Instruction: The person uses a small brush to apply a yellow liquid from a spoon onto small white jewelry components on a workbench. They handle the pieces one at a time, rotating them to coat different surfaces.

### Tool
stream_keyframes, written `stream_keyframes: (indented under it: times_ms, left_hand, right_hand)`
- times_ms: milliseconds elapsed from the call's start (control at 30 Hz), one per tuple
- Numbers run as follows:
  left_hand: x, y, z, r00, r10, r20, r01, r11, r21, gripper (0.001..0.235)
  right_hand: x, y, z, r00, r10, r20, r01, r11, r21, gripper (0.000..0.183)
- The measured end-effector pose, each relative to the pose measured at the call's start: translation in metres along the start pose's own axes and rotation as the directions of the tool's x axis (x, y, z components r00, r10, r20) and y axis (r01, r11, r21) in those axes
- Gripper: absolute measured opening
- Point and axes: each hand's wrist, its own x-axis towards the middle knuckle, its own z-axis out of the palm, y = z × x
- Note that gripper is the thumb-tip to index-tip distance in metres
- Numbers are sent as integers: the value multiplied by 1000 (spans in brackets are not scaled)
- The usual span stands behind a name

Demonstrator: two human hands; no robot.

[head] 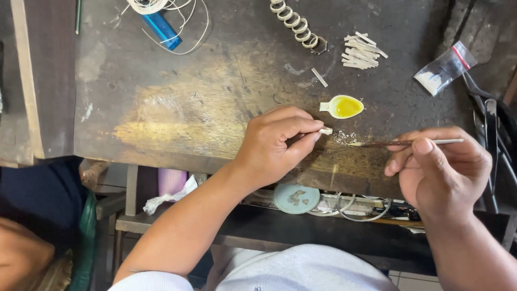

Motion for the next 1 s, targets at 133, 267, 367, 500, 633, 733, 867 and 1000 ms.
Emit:
stream_keyframes:
  times_ms: [133,267,367,500,633,733,867,1000]
  left_hand:
    - [1,-4,1,999,28,15,-27,998,-52,9]
    - [2,-4,1,999,16,33,-14,998,-62,10]
    - [1,-6,0,996,34,79,-33,999,-19,12]
    - [-1,-8,1,990,75,117,-78,997,21,13]
    - [-1,-7,0,988,97,116,-101,995,25,14]
    - [-1,-7,1,987,114,113,-119,992,33,13]
    - [-1,-7,0,986,112,124,-118,992,42,14]
    - [-1,-7,0,985,119,123,-124,992,37,14]
  right_hand:
    - [0,0,-1,1000,3,5,-3,1000,0,19]
    - [1,0,-1,999,-11,32,11,1000,8,13]
    - [2,-1,1,998,-16,60,12,998,54,10]
    - [0,-6,7,999,27,21,-28,1000,9,14]
    - [-2,-8,13,998,37,60,-42,995,86,13]
    - [-1,-7,17,997,41,72,-46,997,64,13]
    - [0,-5,18,993,12,117,-17,999,36,10]
    - [-1,-5,20,995,4,97,-5,1000,4,13]
